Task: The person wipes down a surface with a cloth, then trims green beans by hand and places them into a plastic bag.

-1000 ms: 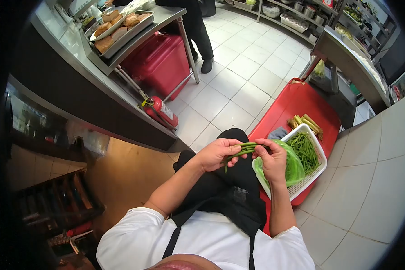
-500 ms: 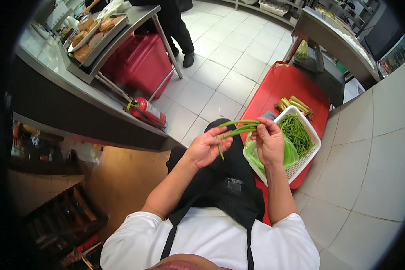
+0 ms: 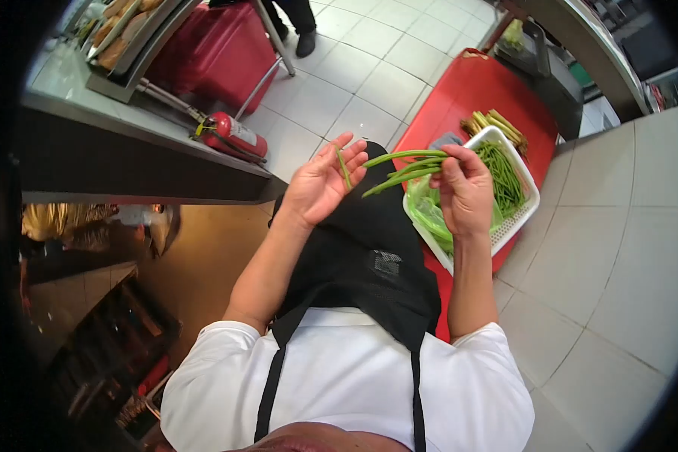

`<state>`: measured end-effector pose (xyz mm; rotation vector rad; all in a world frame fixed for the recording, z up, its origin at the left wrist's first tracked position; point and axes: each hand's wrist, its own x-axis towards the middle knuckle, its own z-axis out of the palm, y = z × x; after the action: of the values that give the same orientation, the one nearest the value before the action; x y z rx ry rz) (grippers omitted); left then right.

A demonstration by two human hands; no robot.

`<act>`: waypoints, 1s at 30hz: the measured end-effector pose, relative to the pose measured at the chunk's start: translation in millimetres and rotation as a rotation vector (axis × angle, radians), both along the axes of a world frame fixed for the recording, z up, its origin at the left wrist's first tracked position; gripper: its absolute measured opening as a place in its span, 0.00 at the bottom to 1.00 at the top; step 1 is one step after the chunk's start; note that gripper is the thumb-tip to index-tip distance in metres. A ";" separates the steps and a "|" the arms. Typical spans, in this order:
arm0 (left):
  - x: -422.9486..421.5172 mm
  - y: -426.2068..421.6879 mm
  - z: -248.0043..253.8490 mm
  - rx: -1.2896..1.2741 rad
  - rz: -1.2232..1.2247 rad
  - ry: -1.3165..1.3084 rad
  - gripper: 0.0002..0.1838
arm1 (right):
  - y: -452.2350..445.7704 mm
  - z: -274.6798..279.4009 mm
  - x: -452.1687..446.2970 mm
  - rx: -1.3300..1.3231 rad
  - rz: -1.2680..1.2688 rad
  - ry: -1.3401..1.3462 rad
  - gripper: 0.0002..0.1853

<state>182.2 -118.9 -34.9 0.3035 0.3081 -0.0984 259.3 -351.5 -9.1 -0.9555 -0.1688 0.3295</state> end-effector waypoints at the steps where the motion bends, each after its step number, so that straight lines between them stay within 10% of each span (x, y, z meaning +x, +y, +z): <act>1: 0.2 2.3 3.9 0.040 -0.022 0.012 0.19 | -1.0 2.1 -2.1 -0.029 0.040 -0.007 0.10; 15: -4.4 -5.7 17.2 0.617 -0.499 -0.049 0.13 | 33.1 16.0 -18.1 -0.784 0.225 -0.423 0.06; 30: -8.8 -8.2 -15.4 0.851 -0.497 -0.017 0.08 | 39.2 -4.9 -26.3 -0.792 0.258 -0.362 0.12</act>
<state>173.4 -127.1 -50.3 1.2237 0.2380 -0.4574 233.0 -312.3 -14.0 -1.7847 -0.5192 0.4718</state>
